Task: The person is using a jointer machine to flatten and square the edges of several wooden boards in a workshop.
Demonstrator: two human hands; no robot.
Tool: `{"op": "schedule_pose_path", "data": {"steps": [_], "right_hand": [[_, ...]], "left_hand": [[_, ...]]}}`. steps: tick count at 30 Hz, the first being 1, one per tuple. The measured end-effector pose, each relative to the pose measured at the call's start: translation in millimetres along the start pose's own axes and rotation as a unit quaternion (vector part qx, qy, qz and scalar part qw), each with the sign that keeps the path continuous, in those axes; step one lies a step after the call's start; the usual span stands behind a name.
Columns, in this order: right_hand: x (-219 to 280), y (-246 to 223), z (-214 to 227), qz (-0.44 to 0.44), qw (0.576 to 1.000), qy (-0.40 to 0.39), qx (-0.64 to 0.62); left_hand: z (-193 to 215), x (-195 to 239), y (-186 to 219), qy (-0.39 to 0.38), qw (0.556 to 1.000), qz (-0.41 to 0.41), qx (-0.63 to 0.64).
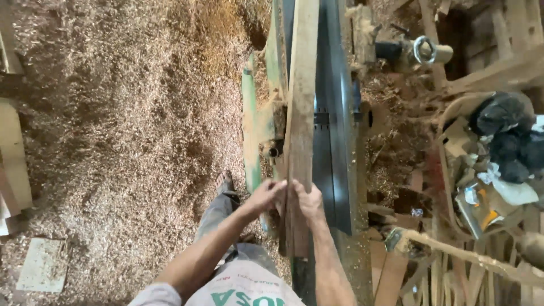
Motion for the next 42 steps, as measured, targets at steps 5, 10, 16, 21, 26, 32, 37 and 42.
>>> {"op": "schedule_pose_path", "data": {"steps": [5, 10, 16, 21, 26, 32, 37, 42], "right_hand": [[78, 139, 65, 0.010, 0.998, -0.026, 0.054], [148, 277, 128, -0.004, 0.988, -0.050, 0.144], [220, 425, 156, -0.010, 0.962, -0.006, 0.274], [255, 525, 178, -0.001, 0.926, 0.198, 0.322], [270, 485, 207, -0.025, 0.925, 0.230, 0.302], [241, 486, 228, -0.015, 0.907, 0.258, 0.333], [229, 473, 228, 0.067, 0.900, 0.281, 0.325], [209, 479, 207, 0.232, 0.889, 0.315, 0.237]], "left_hand": [[-24, 21, 72, 0.019, 0.990, -0.025, 0.140], [-79, 69, 19, 0.074, 0.984, 0.022, 0.163], [-138, 152, -90, 0.062, 0.990, 0.074, 0.107], [-188, 143, -170, 0.016, 0.992, 0.117, 0.047], [-196, 113, -182, -0.013, 0.993, -0.075, -0.092], [-192, 95, -193, -0.056, 0.729, -0.409, -0.546], [-228, 105, -223, -0.126, 0.389, -0.427, -0.807], [-225, 157, -335, -0.472, 0.327, -0.494, -0.652]]}}
Point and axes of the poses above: each hand's wrist, its own x-axis away from the middle knuckle, its own z-axis out of the back of the hand, y = z × x, the point moved 6 cm from there along -x, towards the middle knuckle, and after that the axes turned 6 degrees about y, right-handed, at the moved point
